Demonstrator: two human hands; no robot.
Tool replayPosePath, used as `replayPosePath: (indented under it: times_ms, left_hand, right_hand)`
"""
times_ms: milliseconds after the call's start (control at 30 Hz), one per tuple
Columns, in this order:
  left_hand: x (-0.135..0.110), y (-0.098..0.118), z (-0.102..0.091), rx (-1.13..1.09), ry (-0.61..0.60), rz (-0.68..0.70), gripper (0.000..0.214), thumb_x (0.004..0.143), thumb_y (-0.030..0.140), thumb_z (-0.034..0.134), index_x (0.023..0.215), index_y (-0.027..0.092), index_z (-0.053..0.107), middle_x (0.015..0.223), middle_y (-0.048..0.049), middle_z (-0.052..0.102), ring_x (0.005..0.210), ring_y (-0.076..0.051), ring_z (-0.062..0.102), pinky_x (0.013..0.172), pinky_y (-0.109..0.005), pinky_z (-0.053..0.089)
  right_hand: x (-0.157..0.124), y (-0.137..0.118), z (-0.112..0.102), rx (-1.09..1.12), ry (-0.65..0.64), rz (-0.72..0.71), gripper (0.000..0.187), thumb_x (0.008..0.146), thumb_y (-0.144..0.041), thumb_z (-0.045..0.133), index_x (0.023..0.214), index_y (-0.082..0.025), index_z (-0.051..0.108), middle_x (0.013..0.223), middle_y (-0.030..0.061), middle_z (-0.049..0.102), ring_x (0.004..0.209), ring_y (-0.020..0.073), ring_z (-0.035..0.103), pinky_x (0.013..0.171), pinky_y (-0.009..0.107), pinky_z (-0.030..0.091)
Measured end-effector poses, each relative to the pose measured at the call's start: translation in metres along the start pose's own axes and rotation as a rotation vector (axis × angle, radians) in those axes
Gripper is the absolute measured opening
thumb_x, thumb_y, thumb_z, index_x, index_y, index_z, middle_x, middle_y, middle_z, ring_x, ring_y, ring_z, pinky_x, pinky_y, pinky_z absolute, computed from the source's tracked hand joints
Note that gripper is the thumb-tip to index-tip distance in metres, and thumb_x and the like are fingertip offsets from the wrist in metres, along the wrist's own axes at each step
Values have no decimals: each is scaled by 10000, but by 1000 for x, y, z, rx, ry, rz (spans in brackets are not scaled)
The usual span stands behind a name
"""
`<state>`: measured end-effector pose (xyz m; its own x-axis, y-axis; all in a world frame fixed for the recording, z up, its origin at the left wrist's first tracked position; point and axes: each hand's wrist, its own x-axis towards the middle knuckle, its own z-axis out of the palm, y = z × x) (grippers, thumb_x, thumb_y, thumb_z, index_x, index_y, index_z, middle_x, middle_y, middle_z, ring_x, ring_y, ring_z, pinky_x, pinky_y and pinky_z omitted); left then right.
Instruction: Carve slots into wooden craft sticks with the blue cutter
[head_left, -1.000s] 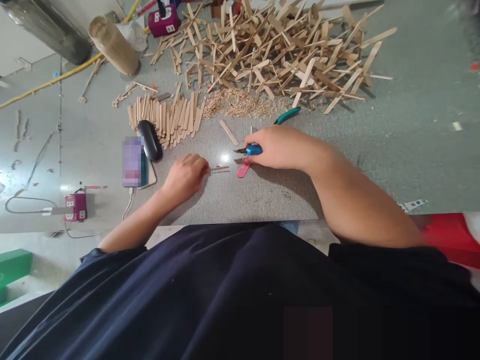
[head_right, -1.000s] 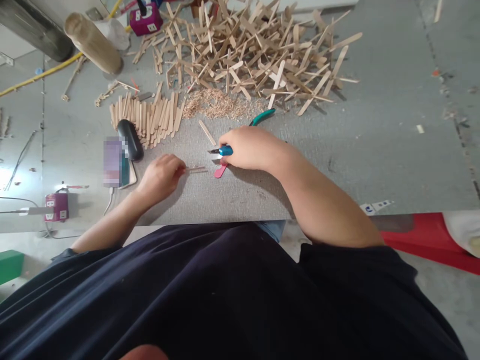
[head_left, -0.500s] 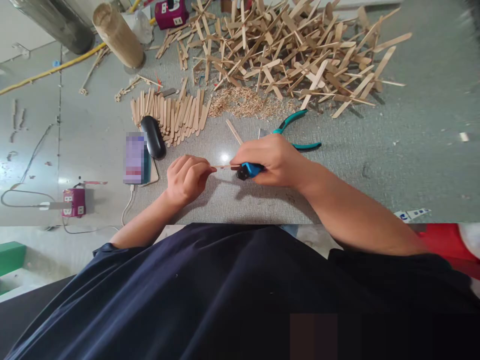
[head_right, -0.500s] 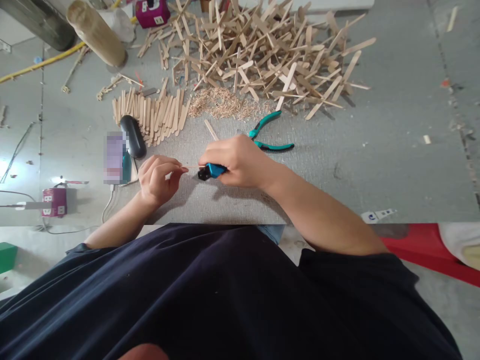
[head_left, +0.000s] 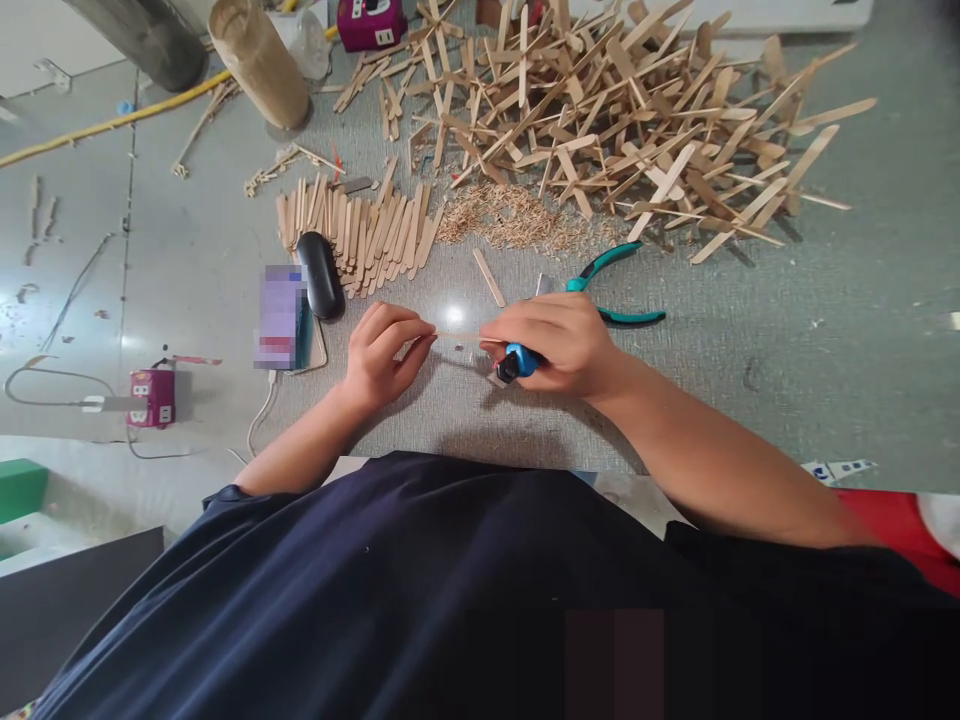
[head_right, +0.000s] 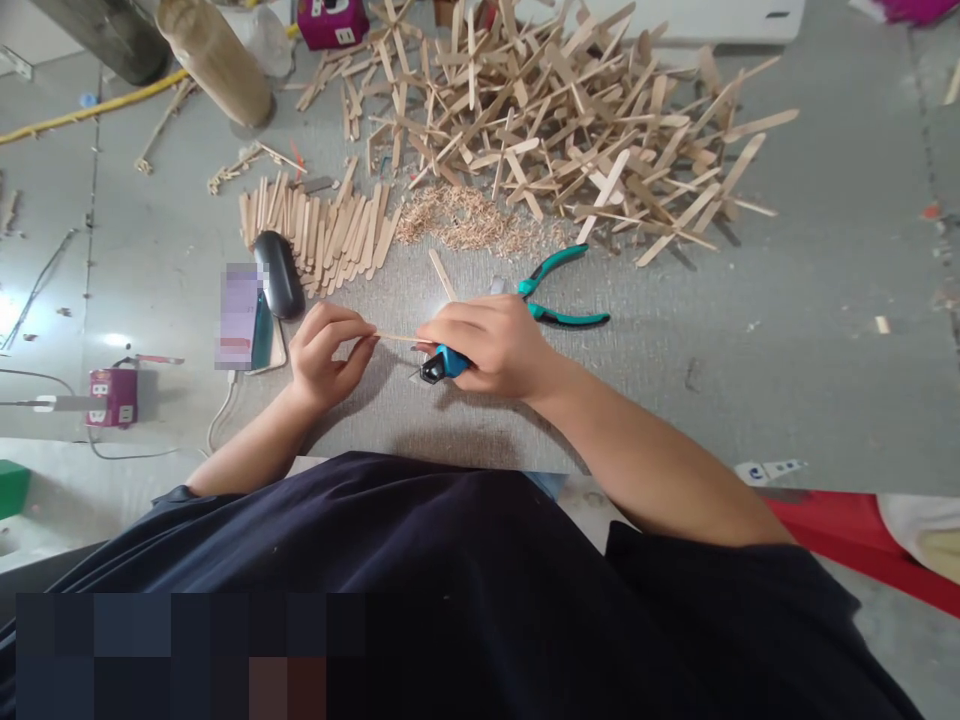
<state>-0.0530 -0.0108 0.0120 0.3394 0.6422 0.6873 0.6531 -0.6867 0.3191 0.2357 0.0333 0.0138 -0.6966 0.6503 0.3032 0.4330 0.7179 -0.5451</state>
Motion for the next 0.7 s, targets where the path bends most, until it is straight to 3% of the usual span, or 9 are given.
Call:
replayPosePath:
  times_ms: [200,367,533,700]
  left_hand:
    - [-6,2,1,-68,-77,-70,150,1097,194,686,1205,299,688,1019,-31,794,916,-188,765,768,-365,605]
    - [-12,0,3,-72,-96,-112,61,1128,286,661,1174,301,699,977,-36,784,866,-189,739,739,-369,610]
    - [-12,0,4,-88,-109,-148,134,1153,404,645,1096,297,700,922,-36,748,816,-185,700,706,-372,580]
    - [-9,4,5,-197,-25,-71,54,1112,287,702,1153,318,685,955,-17,780,844,-175,730,711,-352,570]
  right_hand:
    - [-3,2,0,29,-15,48,312,1110,-389,537,1165,-293,829,1046,80,868,910,255,786,844,411,544]
    - [-5,5,3,12,58,-44,245,1110,-352,574,1149,-293,809,1023,63,881,912,234,808,817,393,557]
    - [-6,6,6,-14,-3,-55,305,1141,-389,520,1183,-309,812,1080,92,890,962,234,803,846,404,571]
    - [-7,7,11,-45,-27,-75,302,1114,-354,539,1177,-269,821,1013,89,873,901,246,785,819,404,561]
